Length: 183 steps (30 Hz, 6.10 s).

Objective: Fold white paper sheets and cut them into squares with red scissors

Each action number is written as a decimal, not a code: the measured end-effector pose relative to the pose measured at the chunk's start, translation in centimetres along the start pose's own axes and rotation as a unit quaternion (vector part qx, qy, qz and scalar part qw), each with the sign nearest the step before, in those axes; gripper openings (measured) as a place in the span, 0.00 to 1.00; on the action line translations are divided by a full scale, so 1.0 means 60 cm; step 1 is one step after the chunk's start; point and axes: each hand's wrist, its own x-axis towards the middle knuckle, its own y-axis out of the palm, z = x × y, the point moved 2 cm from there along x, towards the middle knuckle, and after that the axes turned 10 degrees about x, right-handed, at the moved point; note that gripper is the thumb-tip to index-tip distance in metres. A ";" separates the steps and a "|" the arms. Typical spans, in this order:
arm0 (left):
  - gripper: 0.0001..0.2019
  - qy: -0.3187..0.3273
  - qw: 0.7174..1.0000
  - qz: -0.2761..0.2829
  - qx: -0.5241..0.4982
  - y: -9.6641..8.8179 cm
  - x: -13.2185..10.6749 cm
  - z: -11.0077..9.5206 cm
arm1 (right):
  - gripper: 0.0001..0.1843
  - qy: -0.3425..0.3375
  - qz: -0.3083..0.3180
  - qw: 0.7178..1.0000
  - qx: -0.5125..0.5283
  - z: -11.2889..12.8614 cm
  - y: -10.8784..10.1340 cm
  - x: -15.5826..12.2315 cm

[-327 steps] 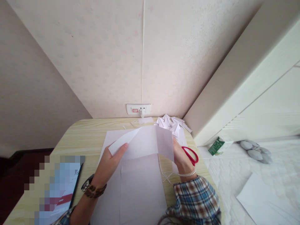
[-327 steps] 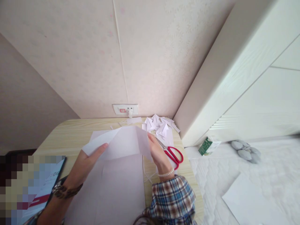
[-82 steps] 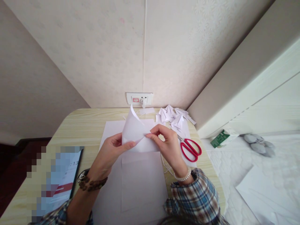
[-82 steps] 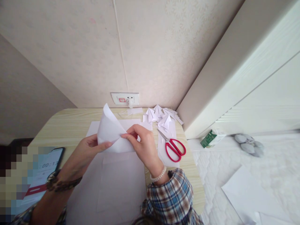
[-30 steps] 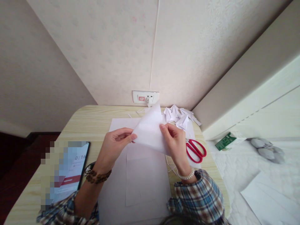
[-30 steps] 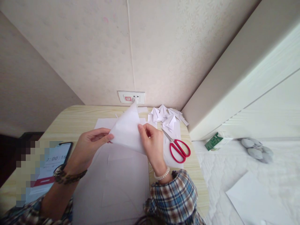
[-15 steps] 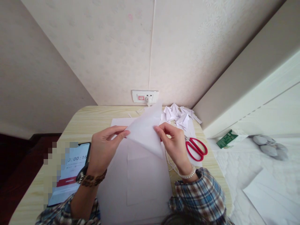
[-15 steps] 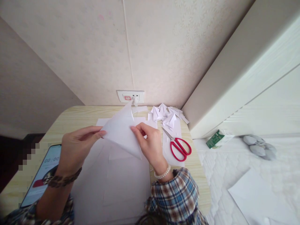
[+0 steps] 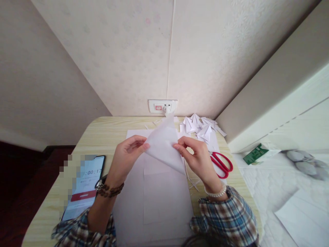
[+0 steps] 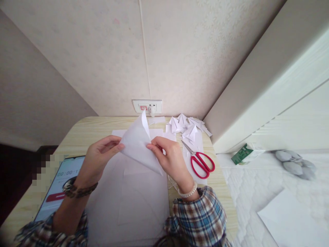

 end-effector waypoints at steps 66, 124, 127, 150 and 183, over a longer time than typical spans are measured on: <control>0.13 0.233 0.970 -0.024 -0.072 0.002 -0.015 -0.011 | 0.12 -0.077 0.084 0.988 -0.103 -0.021 0.021 -0.003; 0.12 -0.074 0.971 -0.008 -0.227 0.005 0.001 0.018 | 0.21 -0.248 -0.066 0.959 -0.122 -0.012 0.022 -0.037; 0.09 -0.105 0.968 -0.024 -0.227 0.004 0.002 0.026 | 0.23 -0.245 -0.048 0.960 -0.129 -0.016 0.023 -0.039; 0.09 0.036 0.984 -0.153 -0.084 0.002 0.002 0.022 | 0.20 0.189 -0.008 0.924 0.332 -0.037 0.037 0.004; 0.17 -0.077 0.975 0.020 -0.207 0.018 -0.008 0.016 | 0.15 0.138 -0.037 0.968 0.206 -0.034 0.044 0.002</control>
